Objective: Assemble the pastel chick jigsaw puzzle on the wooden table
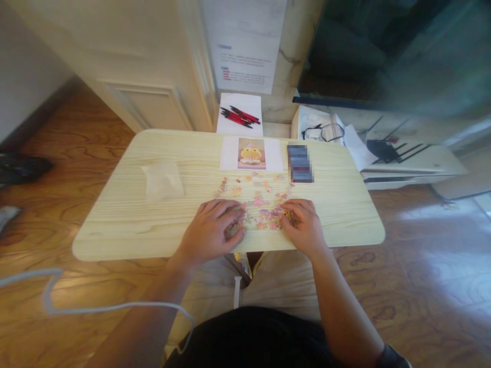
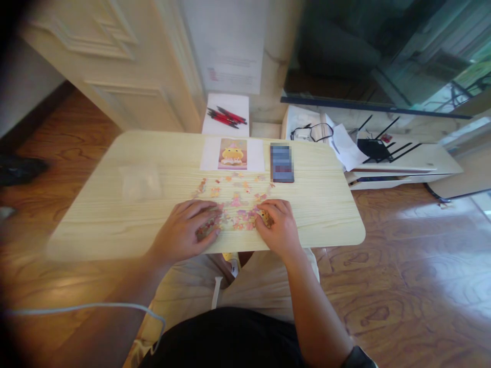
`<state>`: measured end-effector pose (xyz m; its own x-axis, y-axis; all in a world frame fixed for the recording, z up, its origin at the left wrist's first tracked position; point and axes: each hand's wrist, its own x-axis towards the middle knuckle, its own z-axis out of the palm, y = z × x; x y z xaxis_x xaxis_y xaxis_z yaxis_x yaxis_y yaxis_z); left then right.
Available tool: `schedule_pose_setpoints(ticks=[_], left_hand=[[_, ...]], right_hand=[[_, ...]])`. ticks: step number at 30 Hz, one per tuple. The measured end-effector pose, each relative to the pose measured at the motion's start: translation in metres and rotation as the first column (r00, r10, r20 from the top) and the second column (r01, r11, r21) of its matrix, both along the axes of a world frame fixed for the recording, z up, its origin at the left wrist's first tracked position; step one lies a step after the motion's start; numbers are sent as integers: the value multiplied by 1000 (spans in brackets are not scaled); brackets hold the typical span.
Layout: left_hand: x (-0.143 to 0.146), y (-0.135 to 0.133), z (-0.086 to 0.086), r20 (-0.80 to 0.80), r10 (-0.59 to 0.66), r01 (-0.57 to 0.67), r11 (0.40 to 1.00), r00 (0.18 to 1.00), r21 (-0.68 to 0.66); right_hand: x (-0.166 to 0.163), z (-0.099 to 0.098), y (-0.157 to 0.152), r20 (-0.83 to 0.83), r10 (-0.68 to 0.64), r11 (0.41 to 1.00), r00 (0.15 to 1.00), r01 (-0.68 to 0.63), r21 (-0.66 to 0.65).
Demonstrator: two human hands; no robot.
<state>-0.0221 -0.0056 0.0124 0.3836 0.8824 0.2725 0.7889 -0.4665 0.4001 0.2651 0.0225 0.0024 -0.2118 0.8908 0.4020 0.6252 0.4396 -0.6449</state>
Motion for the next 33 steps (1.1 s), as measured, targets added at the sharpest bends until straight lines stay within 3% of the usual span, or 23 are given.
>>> schedule_pose_setpoints(ticks=[12, 33], left_hand=[[-1, 0, 0, -23, -59, 58, 998, 998, -13], [-1, 0, -2, -11, -20, 20, 1000, 1000, 8]], right_hand=[[-1, -1, 0, -2, -8, 1000, 1000, 8, 14], [-2, 1, -1, 3, -9, 1000, 1000, 9, -13]])
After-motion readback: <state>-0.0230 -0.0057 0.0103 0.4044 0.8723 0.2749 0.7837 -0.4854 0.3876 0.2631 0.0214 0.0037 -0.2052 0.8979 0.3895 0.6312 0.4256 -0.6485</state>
